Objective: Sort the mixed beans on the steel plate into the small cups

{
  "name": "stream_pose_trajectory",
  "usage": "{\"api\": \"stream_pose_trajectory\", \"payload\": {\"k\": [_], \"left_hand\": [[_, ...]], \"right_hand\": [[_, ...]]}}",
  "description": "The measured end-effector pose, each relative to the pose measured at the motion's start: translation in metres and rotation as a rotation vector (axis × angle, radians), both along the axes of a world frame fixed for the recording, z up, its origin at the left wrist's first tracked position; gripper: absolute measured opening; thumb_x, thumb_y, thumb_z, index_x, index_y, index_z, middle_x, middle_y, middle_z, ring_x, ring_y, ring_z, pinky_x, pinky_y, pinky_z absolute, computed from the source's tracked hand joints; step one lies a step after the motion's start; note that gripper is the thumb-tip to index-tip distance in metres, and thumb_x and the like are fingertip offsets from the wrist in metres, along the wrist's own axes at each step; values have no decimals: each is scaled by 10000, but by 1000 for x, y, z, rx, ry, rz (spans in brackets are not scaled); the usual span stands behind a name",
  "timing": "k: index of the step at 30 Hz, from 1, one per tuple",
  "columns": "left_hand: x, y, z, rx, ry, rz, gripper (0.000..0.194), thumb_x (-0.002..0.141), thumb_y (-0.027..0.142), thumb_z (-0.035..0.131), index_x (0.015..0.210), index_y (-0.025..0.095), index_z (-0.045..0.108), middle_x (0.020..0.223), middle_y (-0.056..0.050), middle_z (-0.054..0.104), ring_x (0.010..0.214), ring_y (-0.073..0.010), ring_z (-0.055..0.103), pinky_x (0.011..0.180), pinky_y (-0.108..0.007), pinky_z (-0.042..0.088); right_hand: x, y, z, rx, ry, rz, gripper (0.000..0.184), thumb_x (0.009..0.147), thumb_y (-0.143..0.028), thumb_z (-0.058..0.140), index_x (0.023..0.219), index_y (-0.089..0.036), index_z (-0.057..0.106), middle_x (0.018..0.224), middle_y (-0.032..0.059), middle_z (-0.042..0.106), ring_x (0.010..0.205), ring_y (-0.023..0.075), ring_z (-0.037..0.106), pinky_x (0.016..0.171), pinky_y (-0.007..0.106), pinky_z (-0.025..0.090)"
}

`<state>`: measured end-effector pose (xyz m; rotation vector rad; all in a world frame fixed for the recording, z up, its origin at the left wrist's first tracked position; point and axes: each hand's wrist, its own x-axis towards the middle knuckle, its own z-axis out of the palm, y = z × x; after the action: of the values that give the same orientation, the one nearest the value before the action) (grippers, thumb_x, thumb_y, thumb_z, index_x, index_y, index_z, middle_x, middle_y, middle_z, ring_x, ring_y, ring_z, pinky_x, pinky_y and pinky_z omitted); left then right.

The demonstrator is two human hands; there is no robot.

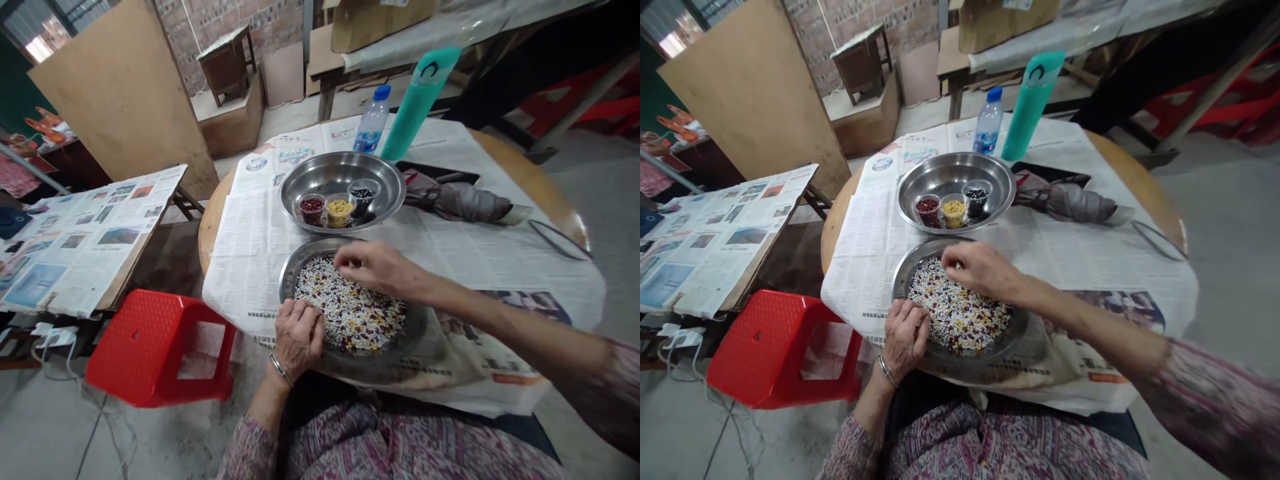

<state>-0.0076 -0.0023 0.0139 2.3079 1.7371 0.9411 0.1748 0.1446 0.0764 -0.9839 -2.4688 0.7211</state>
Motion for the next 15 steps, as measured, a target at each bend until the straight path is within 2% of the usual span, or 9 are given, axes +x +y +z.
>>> {"api": "stream_pose_trajectory", "payload": {"k": [3,7,11,15], "left_hand": [[0,0,11,-70,33,-1,98,933,298,565,930,203,590,971,-52,638,939,-224,561,852,-405,454],[-1,3,25,-171,138,-28,357,832,442,710,1075,223,566,1101,-65,607,1015,-255,578,851,-420,484],[3,9,31,-284,244,-61,363,777,394,779,1017,237,558,1018,-39,599,941,-233,604,795,-384,514],[12,16,27,-391,240,-112,230,824,179,716,976,226,549,964,-14,612,914,-197,618,806,-331,524]], "right_hand": [[22,-42,-19,6,-16,146,124,855,-203,518,822,-212,637,817,29,687,770,163,610,715,286,442],[28,-74,-40,102,-113,312,123,872,-166,509,848,-207,623,827,45,677,783,173,603,705,287,428],[19,-63,-52,268,-215,193,154,877,-140,490,842,-197,628,831,73,672,805,194,584,697,299,398],[14,-40,-45,321,-244,-34,193,875,-98,475,901,-180,648,917,89,691,881,201,572,716,294,387]]}}
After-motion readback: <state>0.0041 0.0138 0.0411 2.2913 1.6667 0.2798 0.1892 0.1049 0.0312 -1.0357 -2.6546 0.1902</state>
